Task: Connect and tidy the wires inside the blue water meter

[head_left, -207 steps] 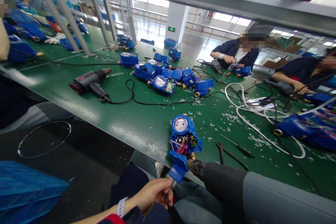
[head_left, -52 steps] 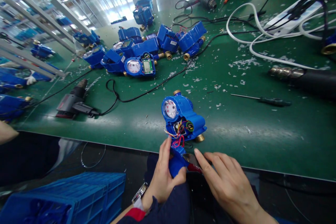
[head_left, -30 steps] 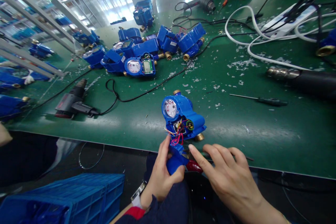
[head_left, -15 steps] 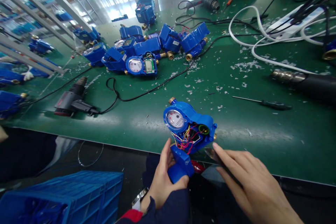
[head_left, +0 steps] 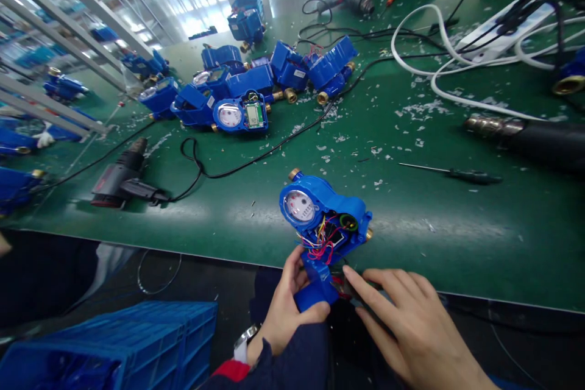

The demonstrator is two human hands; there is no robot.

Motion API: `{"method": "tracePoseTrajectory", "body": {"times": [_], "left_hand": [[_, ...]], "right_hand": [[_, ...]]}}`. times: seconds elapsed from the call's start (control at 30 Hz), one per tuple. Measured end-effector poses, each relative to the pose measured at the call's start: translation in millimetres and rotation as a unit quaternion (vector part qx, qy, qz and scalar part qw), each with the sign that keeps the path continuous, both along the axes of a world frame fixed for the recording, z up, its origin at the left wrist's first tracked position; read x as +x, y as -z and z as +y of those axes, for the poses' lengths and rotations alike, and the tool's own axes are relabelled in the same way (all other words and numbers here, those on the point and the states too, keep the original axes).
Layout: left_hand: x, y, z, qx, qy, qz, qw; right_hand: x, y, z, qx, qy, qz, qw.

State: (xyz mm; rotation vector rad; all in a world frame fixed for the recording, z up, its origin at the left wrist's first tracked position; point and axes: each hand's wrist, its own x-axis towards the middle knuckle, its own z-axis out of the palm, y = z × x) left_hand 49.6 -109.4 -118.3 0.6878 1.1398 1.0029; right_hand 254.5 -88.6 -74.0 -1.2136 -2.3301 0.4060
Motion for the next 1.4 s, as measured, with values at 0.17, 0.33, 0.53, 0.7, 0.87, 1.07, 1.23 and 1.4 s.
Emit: {"method": "tracePoseTrajectory", "body": {"times": [0.17, 0.33, 0.53, 0.7, 0.87, 1.07, 1.23, 1.4], "left_hand": [[4, -5.6, 0, -0.010, 0.003, 0.014, 1.000], [8, -11.8, 1, -0.020, -0.004, 0.030, 0.999], [9, -9.7, 1, 0.009, 0.015, 0.069, 0.997], [9, -8.9, 1, 0.003, 0.015, 0.071, 0.997], [7, -7.0, 0, 0.014, 0.007, 0.054, 0.998], [6, -3.8, 0, 0.026, 0.013, 0.059, 0.998], [5, -3.2, 0, 0.023, 0.017, 0.071, 0.997], [4, -1.1, 0, 0.022, 0.011, 0.074, 0.997]], "right_hand": [[-6, -1.3, 0, 0.018, -0.013, -0.019, 1.000], [-9, 1.3, -4, 0.029, 0.000, -0.044, 0.999], [-12, -2.0, -6, 0.050, 0.020, -0.079, 0.995], [-14, -0.6, -6, 0.052, 0.026, -0.071, 0.996], [-14, 0.5, -7, 0.028, 0.035, -0.018, 0.999], [-14, 4.2, -9, 0.047, 0.024, -0.051, 0.997], [-8, 8.8, -10, 0.044, 0.021, -0.044, 0.998], [-5, 5.6, -10, 0.030, 0.036, -0.016, 0.999]]}}
